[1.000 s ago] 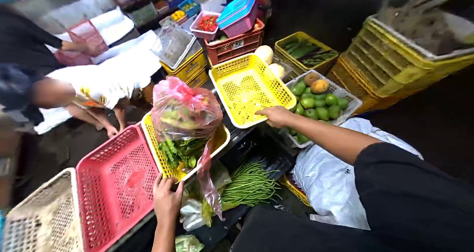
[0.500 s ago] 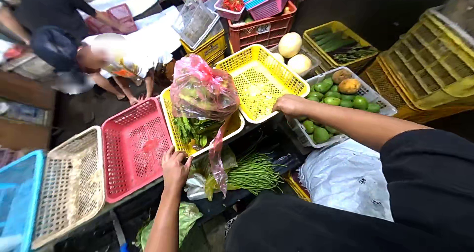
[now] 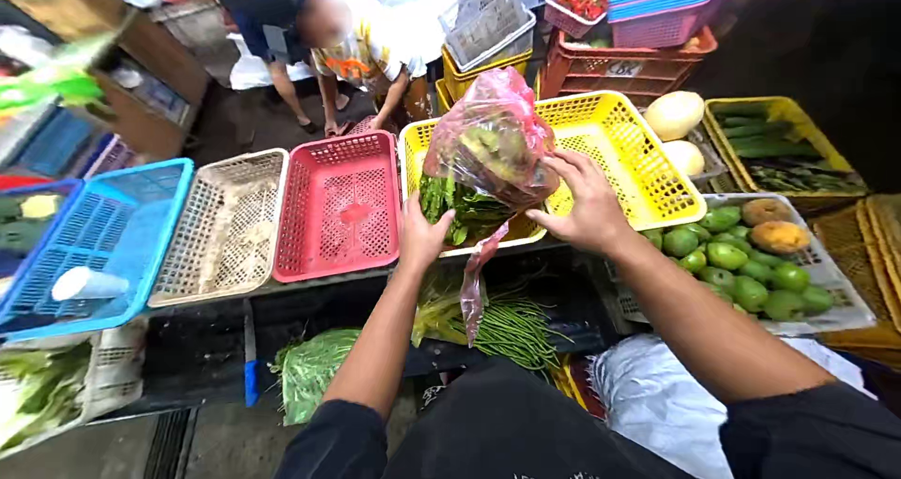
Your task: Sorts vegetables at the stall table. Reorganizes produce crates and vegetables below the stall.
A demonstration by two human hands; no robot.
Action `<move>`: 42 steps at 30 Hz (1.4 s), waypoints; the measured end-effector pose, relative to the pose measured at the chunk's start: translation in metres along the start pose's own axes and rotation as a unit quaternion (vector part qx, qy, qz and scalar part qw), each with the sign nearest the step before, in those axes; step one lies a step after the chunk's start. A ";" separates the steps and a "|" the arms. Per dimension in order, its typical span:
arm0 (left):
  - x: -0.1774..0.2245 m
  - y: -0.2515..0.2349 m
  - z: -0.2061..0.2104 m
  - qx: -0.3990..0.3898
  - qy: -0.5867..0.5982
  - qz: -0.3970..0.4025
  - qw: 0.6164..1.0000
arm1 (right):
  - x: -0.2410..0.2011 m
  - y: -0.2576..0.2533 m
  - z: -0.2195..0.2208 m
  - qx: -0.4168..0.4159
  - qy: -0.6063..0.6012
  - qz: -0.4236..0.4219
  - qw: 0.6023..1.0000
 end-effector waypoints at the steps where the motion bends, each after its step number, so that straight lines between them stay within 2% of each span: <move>1: -0.001 -0.013 0.009 -0.003 0.028 -0.010 1.000 | -0.014 -0.017 0.012 0.020 0.020 -0.030 0.999; 3: -0.005 -0.031 0.026 -0.021 0.064 -0.025 0.997 | -0.031 -0.048 0.041 0.030 0.073 -0.048 0.996; 7: 0.004 -0.038 0.024 -0.034 0.045 -0.052 0.997 | -0.037 -0.088 0.077 -0.025 0.141 0.060 0.988; 11: -0.012 -0.047 0.015 -0.070 0.047 -0.063 0.994 | -0.041 -0.095 0.079 -0.045 0.137 0.113 0.983; 16: -0.005 -0.057 0.020 -0.110 0.088 -0.063 0.988 | -0.040 -0.095 0.081 -0.033 0.143 0.133 0.980; 21: -0.002 -0.063 -0.039 -0.141 -0.074 0.006 0.987 | -0.043 -0.086 0.086 0.002 0.154 0.148 0.977; 25: -0.008 -0.065 -0.093 -0.138 -0.130 0.006 0.982 | -0.045 -0.084 0.090 0.011 0.136 0.165 0.977; 28: -0.029 -0.070 -0.143 -0.098 -0.118 -0.022 0.988 | -0.046 -0.080 0.092 0.009 0.135 0.170 0.976; 30: -0.055 -0.081 -0.162 -0.075 -0.104 -0.069 0.989 | -0.046 -0.079 0.092 0.011 0.135 0.168 0.976; 33: -0.121 -0.098 -0.145 -0.070 0.027 -0.165 0.983 | -0.047 -0.076 0.093 0.011 0.132 0.173 0.976; 35: -0.156 -0.096 -0.127 -0.111 0.104 -0.189 0.970 | -0.049 -0.077 0.094 0.013 0.128 0.169 0.977; 36: -0.166 -0.094 -0.123 -0.135 0.104 -0.191 0.967 | -0.049 -0.076 0.094 0.016 0.127 0.166 0.978; 40: -0.184 -0.090 -0.126 -0.187 -0.029 -0.176 0.966 | -0.048 -0.074 0.093 0.026 0.123 0.168 0.978; 42: -0.186 -0.088 -0.118 -0.251 -0.065 -0.167 0.951 | -0.049 -0.073 0.092 0.026 0.120 0.172 0.977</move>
Point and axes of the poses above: each hand's wrist, its own y-axis away from the middle knuckle, its own z-axis out of the palm, x = y × z, the point moved 2 cm from there along -y, towards the middle knuckle, and after that the axes turned 2 degrees about x, right-handed, at the moved point
